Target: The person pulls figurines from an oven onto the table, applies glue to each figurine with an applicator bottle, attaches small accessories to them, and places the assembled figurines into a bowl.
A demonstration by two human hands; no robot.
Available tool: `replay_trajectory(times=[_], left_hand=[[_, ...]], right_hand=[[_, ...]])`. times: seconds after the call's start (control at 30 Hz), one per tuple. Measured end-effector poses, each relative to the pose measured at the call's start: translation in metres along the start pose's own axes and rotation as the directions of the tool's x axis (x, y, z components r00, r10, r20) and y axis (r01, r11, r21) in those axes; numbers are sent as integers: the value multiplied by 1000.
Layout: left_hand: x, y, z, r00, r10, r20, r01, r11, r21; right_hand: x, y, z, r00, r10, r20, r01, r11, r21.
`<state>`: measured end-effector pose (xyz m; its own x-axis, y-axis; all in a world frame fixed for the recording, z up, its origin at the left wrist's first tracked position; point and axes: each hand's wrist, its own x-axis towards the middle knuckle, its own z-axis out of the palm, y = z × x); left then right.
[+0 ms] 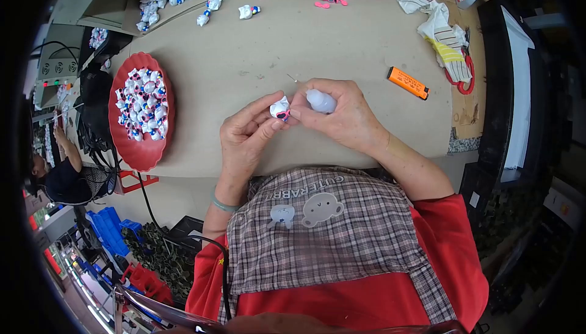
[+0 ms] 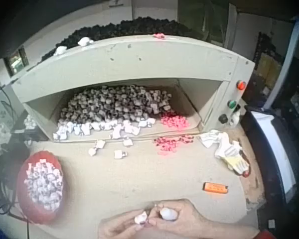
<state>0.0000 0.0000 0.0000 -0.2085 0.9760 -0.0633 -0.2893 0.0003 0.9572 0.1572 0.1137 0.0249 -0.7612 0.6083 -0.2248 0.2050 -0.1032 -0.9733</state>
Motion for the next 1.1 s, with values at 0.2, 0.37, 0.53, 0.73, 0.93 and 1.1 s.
replay_trajectory(times=[0.2, 0.37, 0.53, 0.73, 0.93, 1.1], left_hand=[[1, -1, 1, 998, 65, -19, -61, 987, 150], [2, -3, 6, 996, 61, -69, -54, 993, 100], [0, -7, 7, 994, 84, -65, -78, 993, 90], [-3, -7, 9, 993, 74, -91, -62, 991, 120], [-4, -11, 10, 989, 89, -119, -71, 987, 144], [-4, -13, 9, 988, 83, -127, -68, 991, 116]], right_hand=[[-2, 3, 13, 983, -101, -156, 83, 989, -119], [-5, 9, 18, 932, -264, -247, 186, 936, -298], [-6, 16, 18, 938, -242, -246, 180, 951, -250], [-6, 20, 21, 934, -252, -253, 199, 956, -218], [-5, 23, 24, 943, -208, -261, 176, 974, -142], [-4, 25, 23, 955, -175, -241, 158, 983, -91]])
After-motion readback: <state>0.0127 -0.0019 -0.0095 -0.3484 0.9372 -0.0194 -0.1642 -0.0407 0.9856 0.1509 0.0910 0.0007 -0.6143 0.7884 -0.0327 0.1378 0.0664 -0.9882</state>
